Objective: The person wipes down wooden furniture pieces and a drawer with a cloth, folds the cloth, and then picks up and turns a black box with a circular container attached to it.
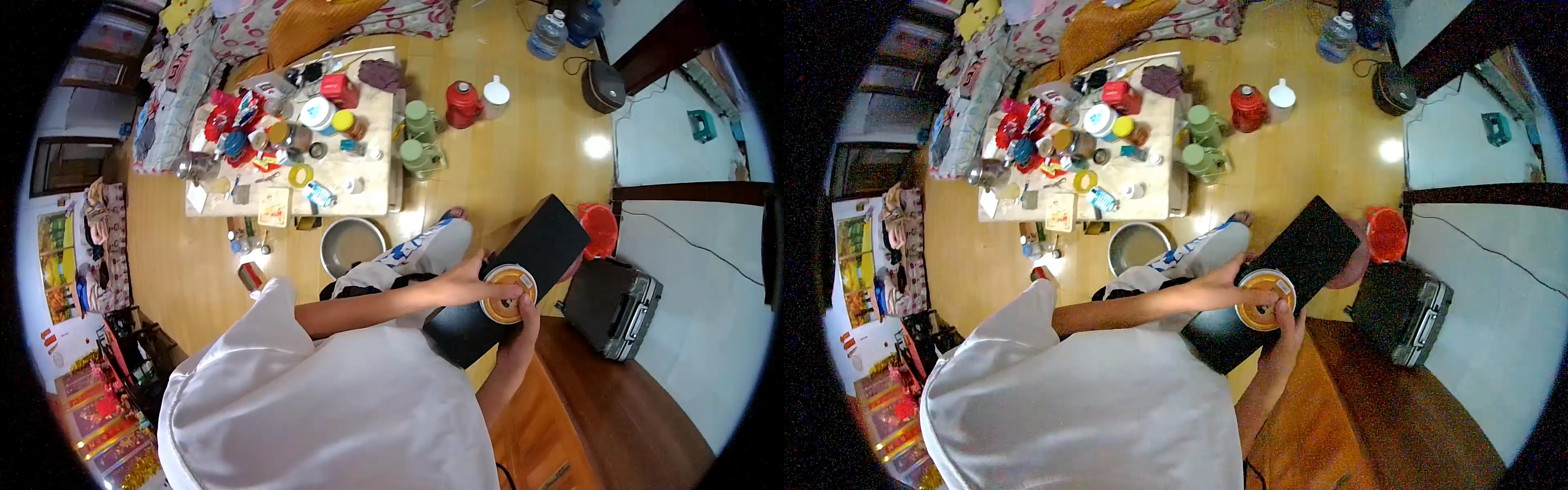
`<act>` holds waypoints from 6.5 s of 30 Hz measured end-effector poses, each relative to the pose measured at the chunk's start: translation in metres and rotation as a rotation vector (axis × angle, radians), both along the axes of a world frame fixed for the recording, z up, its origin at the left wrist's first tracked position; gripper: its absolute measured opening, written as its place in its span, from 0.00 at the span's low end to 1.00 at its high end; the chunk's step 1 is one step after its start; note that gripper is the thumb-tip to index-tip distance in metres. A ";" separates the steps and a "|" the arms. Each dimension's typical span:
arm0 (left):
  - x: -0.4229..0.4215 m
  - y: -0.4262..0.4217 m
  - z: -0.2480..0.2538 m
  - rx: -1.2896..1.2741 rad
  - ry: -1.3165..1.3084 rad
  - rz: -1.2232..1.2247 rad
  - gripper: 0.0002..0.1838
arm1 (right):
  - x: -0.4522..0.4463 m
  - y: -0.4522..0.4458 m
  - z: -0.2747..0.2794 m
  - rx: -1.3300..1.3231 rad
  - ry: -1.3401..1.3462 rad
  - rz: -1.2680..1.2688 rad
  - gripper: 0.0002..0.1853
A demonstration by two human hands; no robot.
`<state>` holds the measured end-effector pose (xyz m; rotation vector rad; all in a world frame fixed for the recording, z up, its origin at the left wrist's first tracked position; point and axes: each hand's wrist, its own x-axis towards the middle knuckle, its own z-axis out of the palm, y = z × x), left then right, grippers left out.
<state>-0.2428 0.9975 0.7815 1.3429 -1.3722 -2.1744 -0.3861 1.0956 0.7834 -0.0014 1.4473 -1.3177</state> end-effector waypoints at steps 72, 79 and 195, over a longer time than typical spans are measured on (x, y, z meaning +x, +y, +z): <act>-1.496 -1.062 0.031 -0.159 0.015 -0.355 0.60 | -1.460 -1.011 -0.010 -0.172 0.057 -0.271 0.48; -1.620 -1.179 -0.020 0.018 0.090 -0.212 0.54 | -1.595 -1.147 -0.011 -0.103 0.098 -0.115 0.46; -3.513 -1.966 -0.004 -0.140 0.149 -0.606 0.54 | -3.471 -1.895 -0.031 -0.257 -0.094 -0.511 0.39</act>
